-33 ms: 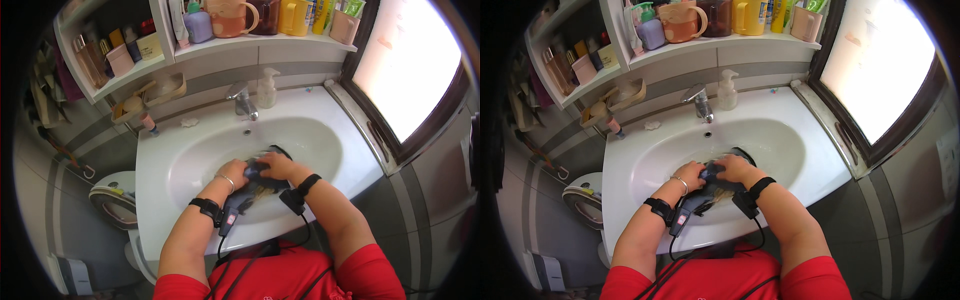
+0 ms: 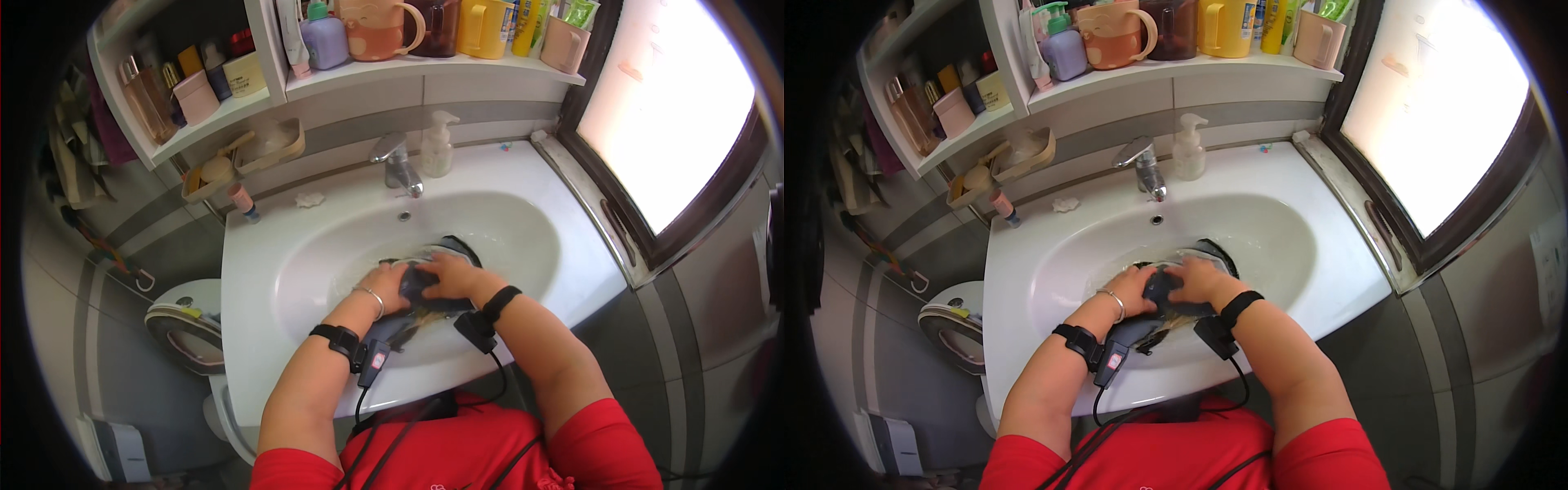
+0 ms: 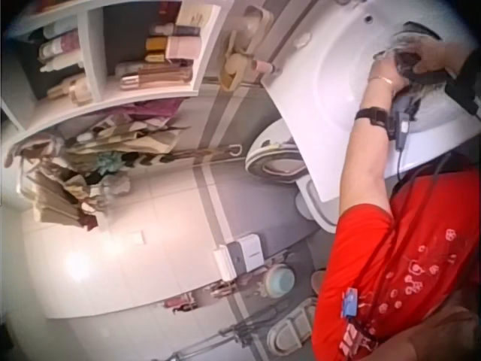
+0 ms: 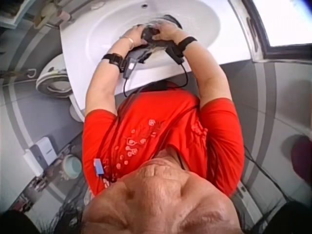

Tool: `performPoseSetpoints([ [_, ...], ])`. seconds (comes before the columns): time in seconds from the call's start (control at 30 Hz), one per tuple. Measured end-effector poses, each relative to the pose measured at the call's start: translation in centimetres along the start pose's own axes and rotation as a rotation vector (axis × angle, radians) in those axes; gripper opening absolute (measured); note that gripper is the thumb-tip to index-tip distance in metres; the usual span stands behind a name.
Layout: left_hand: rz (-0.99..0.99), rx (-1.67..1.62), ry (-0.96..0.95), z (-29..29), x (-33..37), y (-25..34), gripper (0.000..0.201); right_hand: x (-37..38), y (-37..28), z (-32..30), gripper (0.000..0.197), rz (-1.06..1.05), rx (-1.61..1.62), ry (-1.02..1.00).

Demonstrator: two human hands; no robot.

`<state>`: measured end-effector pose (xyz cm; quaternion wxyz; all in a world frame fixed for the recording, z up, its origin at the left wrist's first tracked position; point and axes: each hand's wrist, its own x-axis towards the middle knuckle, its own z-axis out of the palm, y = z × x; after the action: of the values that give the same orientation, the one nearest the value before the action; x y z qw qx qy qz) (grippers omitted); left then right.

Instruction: Installing a pink plush toilet seat cover and then washing a fabric laundry bag in the sink.

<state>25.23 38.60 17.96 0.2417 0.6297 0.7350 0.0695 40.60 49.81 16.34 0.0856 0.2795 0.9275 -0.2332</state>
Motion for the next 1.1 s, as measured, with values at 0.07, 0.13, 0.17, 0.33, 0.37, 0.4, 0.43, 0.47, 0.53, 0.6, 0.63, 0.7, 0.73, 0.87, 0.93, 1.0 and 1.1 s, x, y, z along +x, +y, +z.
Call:
performPoseSetpoints([
  [0.07, 0.014, 0.045, -0.192, 1.0, -0.1, -0.7, 0.100, 0.2, -0.9, 1.9, 0.079, 0.103, -0.085, -0.189],
  [0.13, -0.048, 0.159, -0.352, 1.7, -0.1, -0.4, 0.111, 0.2, -1.2, 3.4, 0.085, 0.162, -0.113, -0.236],
  [0.17, -0.064, 0.206, -0.376, 2.8, 0.3, -1.0, 0.112, 0.5, -1.2, 3.8, 0.092, 0.224, -0.141, -0.277],
  [0.33, -0.109, 0.357, -0.388, 4.7, 3.0, -2.0, 0.087, 2.2, -0.3, 3.9, 0.081, 0.270, -0.139, -0.300],
  [0.37, -0.061, 0.323, -0.320, 5.3, 3.9, -2.9, 0.076, 2.5, -0.4, 3.8, 0.072, 0.280, -0.111, -0.240],
  [0.4, -0.015, 0.289, -0.251, 5.8, 4.5, -3.6, 0.066, 3.0, -0.4, 3.8, 0.072, 0.276, -0.111, -0.250],
  [0.43, -0.024, 0.217, -0.163, 5.8, 5.0, -3.8, 0.053, 3.6, -0.4, 3.6, 0.063, 0.307, -0.156, -0.211],
  [0.47, -0.029, 0.214, -0.168, 5.6, 5.5, -4.0, 0.053, 4.1, -0.5, 3.4, 0.056, 0.338, -0.201, -0.171],
  [0.53, -0.025, 0.151, -0.115, 5.3, 6.7, -4.2, 0.049, 5.1, 0.1, 3.3, 0.050, 0.326, -0.197, -0.177],
  [0.6, -0.064, 0.110, -0.104, 5.7, 7.7, -4.4, 0.046, 6.3, 1.4, 4.4, 0.048, 0.337, -0.276, -0.097],
  [0.63, -0.106, 0.070, -0.084, 6.0, 8.3, -4.6, 0.043, 6.5, 1.3, 4.1, 0.048, 0.332, -0.276, -0.098],
  [0.7, -0.156, 0.026, -0.015, 7.3, 9.4, -5.2, 0.044, 6.7, 1.1, 3.5, 0.045, 0.290, -0.280, -0.058],
  [0.73, -0.198, -0.018, 0.048, 7.4, 9.3, -5.0, 0.045, 6.8, 1.2, 3.5, 0.045, 0.289, -0.277, -0.057],
  [0.87, -0.269, -0.137, 0.003, 6.0, 8.7, -5.4, 0.051, 6.7, 1.6, 3.5, 0.042, 0.199, -0.185, 0.073],
  [0.93, -0.244, -0.345, -0.036, 5.7, 7.8, -6.5, 0.061, 7.4, 3.4, 4.2, 0.041, 0.192, 0.045, 0.027],
  [1.0, -0.274, -0.580, -0.014, 4.4, 6.6, -6.3, 0.062, 7.0, 4.9, 3.9, 0.035, 0.063, 0.336, 0.186],
  [1.1, -0.440, -0.840, 0.113, 3.8, 4.5, -6.6, 0.066, 6.0, 3.5, 2.4, 0.029, 0.102, 0.525, 0.255],
])
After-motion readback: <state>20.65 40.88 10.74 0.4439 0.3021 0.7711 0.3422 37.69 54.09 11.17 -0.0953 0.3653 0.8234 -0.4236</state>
